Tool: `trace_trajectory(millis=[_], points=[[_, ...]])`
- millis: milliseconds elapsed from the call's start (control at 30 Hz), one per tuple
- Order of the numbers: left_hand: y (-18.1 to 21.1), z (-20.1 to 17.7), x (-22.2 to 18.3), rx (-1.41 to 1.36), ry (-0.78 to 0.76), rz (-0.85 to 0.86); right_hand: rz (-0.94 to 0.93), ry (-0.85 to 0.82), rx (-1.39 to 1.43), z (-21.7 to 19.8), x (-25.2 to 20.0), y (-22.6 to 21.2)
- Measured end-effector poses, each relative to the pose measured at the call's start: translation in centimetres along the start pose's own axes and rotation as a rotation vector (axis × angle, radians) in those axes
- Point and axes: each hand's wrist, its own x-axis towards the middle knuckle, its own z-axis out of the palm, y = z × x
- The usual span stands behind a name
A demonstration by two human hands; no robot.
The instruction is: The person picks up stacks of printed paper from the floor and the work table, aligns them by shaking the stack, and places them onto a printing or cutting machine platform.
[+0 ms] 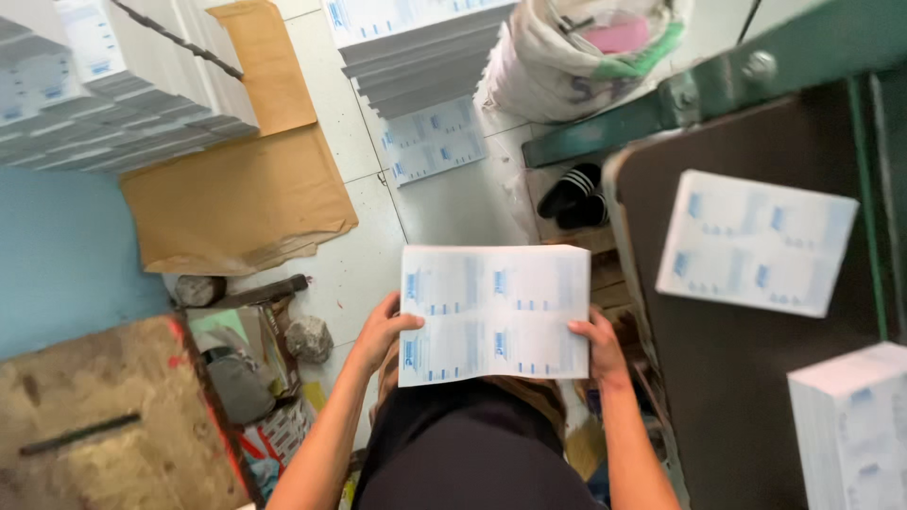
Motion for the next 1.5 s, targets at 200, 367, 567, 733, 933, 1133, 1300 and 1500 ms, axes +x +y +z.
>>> trace_trajectory(millis=[200, 367, 567, 733, 933, 1133, 1300, 1500], points=[[-3.1, -5.2, 11.9, -0.275, 0.2, -0.121, 0.126, -0.126, -0.103, 7.4, 17.9, 4.5], [-9.5, -11.2, 33.1, -0.322, 0.333, -0.024, 0.026, -0.178, -0.368, 11.5, 39.2, 9.5], [-11.8, -19.2, 55.2, -0.329, 0.401, 0.222, -0.125, -0.237, -0.24, 18.6, 57.6, 10.4], [-12.9, -20.3, 64.6, -0.523, 0.506, 0.213, -0.013, -0.182, -0.139, 21.9, 70.7, 15.1], [-13.0, -20.8, 65.2, -0.567, 0.483, 0.15, -0.071, -0.248, -0.213, 22.6, 73.5, 16.0], [-12.4, -20.8, 65.7, -0.503, 0.517, 0.101, 0.019, -0.232, -0.323, 22.4, 71.7, 14.9], [-9.3, -19.9, 62.4, -0.453, 0.49, 0.053, -0.095, -0.254, -0.287, 22.8, 67.5, 12.5], [-8.4, -17.2, 48.2, 0.063, 0.719, 0.106, -0.14, 0.133, -0.427, 19.2, 53.5, 12.4]])
